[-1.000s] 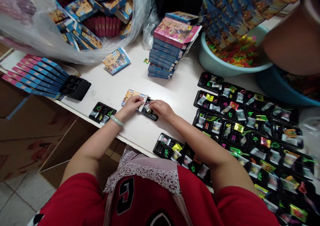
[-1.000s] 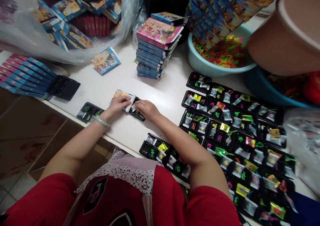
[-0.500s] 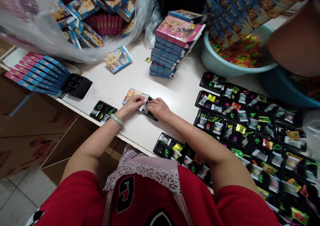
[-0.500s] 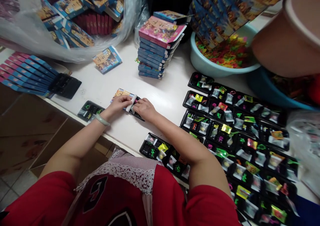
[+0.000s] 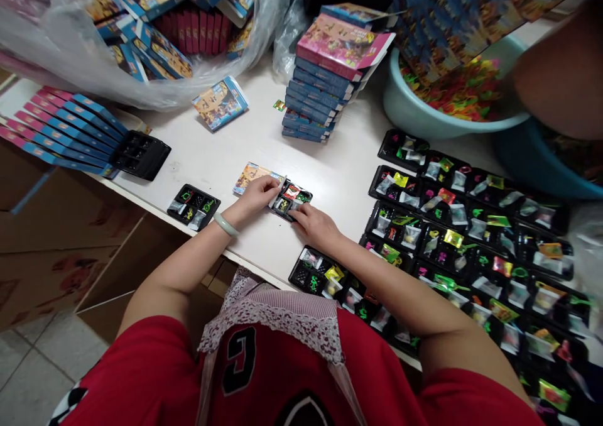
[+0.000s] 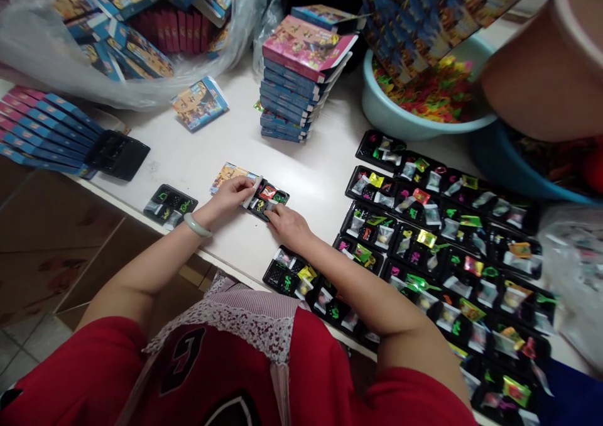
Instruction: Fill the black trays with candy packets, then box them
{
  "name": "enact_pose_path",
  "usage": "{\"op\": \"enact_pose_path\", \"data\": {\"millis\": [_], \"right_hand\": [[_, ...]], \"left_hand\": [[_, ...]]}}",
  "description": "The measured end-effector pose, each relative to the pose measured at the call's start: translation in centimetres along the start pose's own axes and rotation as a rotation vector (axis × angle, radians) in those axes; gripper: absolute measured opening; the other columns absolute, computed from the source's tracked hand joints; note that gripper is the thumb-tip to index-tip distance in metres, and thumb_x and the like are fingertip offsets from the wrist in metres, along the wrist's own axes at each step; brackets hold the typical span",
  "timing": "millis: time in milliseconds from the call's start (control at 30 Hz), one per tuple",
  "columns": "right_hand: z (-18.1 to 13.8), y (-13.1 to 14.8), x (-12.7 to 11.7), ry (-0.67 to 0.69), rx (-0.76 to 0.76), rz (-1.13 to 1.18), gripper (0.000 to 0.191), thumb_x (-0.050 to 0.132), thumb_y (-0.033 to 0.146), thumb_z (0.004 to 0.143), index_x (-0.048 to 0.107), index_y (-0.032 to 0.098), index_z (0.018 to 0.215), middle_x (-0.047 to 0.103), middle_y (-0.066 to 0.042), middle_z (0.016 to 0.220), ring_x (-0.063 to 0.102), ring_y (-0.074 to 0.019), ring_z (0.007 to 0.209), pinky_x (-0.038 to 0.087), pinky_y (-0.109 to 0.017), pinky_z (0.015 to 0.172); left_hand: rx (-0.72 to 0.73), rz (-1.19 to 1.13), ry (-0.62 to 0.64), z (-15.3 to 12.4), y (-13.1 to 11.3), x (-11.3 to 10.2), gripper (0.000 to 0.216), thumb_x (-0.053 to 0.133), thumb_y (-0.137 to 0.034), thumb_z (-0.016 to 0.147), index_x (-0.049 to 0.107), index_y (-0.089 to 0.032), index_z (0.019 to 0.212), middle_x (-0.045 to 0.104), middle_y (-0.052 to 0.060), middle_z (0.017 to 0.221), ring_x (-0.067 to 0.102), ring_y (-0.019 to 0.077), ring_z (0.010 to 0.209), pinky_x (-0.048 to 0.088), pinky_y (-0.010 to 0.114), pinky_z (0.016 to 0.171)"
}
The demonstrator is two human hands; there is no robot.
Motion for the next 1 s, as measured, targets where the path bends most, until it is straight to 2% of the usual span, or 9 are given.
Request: {"op": "enact_pose_path", "data": {"millis": [200, 333, 400, 500, 633, 700, 767, 867, 1000], "right_hand": [[1.6, -0.2, 0.9, 0.032, 0.088, 0.084, 0.021, 0.055, 0.024, 0.101, 0.064, 0.014, 0.118, 0.067, -0.016, 0.115, 0.066, -0.0263, 0.098, 0.055, -0.040, 0.082], [2.1, -1.2, 0.4, -0.066, 0.115, 0.158, 0.035, 0.055, 0.019, 0.100, 0.057, 0.019, 0.135, 0.065, -0.014, 0.122, 0.065, -0.0268, 0.106, 0.056, -0.041, 0.086], [2.2, -1.6, 0.2, -0.086, 0.106, 0.130, 0.036, 0.053, 0.019, 0.101, 0.059, 0.021, 0.136, 0.065, -0.014, 0.123, 0.065, -0.0275, 0.107, 0.056, -0.042, 0.087], [3.0, -1.5, 0.3, -0.031, 0.081, 0.032, 0.023, 0.053, 0.020, 0.102, 0.071, 0.019, 0.117, 0.069, -0.013, 0.112, 0.066, -0.0267, 0.099, 0.055, -0.039, 0.085], [4.0, -1.1, 0.8, 0.007, 0.101, 0.006, 0.023, 0.052, 0.019, 0.103, 0.075, 0.017, 0.103, 0.072, -0.013, 0.103, 0.066, -0.0243, 0.091, 0.054, -0.035, 0.081], [3.7, -1.2, 0.9, -0.006, 0.102, 0.106, 0.023, 0.052, 0.019, 0.102, 0.075, 0.017, 0.103, 0.073, -0.012, 0.102, 0.067, -0.0235, 0.094, 0.055, -0.035, 0.084], [2.8, -1.9, 0.8, -0.085, 0.120, 0.251, 0.024, 0.054, 0.019, 0.100, 0.074, 0.020, 0.112, 0.073, -0.010, 0.110, 0.068, -0.0226, 0.100, 0.056, -0.036, 0.091], [1.1, -3.3, 0.7, -0.227, 0.269, 0.455, 0.037, 0.055, 0.018, 0.097, 0.068, 0.021, 0.131, 0.071, -0.012, 0.125, 0.069, -0.0232, 0.105, 0.056, -0.042, 0.097], [0.7, -2.9, 1.8, -0.164, 0.406, 0.734, 0.041, 0.054, 0.017, 0.092, 0.072, 0.022, 0.128, 0.076, -0.009, 0.120, 0.070, -0.0254, 0.108, 0.059, -0.045, 0.096]], "left_hand": [[0.038, 0.040, 0.088, -0.4, -1.1, 2.0, 0.013, 0.070, -0.025, 0.079, 0.064, -0.018, 0.069, 0.065, 0.002, 0.075, 0.056, 0.0161, 0.072, 0.045, 0.028, 0.070], [0.037, 0.014, 0.107, -0.6, -1.4, 2.6, 0.015, 0.071, -0.028, 0.079, 0.064, -0.018, 0.071, 0.065, 0.002, 0.078, 0.057, 0.0162, 0.074, 0.046, 0.029, 0.072], [0.036, 0.014, 0.103, -0.4, -1.3, 2.5, 0.015, 0.072, -0.028, 0.079, 0.065, -0.018, 0.071, 0.066, 0.003, 0.078, 0.058, 0.0161, 0.075, 0.046, 0.029, 0.072], [0.029, 0.005, 0.096, -0.2, -1.0, 2.5, 0.015, 0.073, -0.029, 0.079, 0.065, -0.018, 0.071, 0.066, 0.002, 0.076, 0.057, 0.0154, 0.072, 0.045, 0.028, 0.070], [0.048, -0.018, 0.103, -0.4, -1.1, 2.7, 0.016, 0.074, -0.030, 0.079, 0.067, -0.018, 0.072, 0.066, 0.002, 0.076, 0.059, 0.0164, 0.074, 0.047, 0.029, 0.072], [0.061, -0.011, 0.091, -0.7, -1.3, 2.8, 0.017, 0.074, -0.030, 0.080, 0.066, -0.018, 0.071, 0.066, 0.002, 0.077, 0.060, 0.0175, 0.077, 0.048, 0.030, 0.075], [0.064, 0.010, 0.078, -0.8, -1.5, 2.9, 0.017, 0.073, -0.030, 0.081, 0.064, -0.019, 0.070, 0.066, 0.002, 0.077, 0.060, 0.0181, 0.078, 0.048, 0.030, 0.077], [0.071, 0.040, 0.054, -1.0, -1.7, 3.3, 0.018, 0.070, -0.028, 0.083, 0.062, -0.020, 0.069, 0.066, 0.003, 0.077, 0.061, 0.0187, 0.079, 0.048, 0.030, 0.077], [0.093, 0.065, -0.001, -1.4, -1.6, 4.4, 0.014, 0.066, -0.024, 0.083, 0.060, -0.020, 0.070, 0.068, 0.004, 0.081, 0.063, 0.0199, 0.082, 0.050, 0.032, 0.080]]}}
Point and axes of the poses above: each hand's wrist, its own z-axis towards the middle knuckle, its own x-axis out of the palm, y = z × x, the point moved 3 cm from there along z, towards the middle knuckle
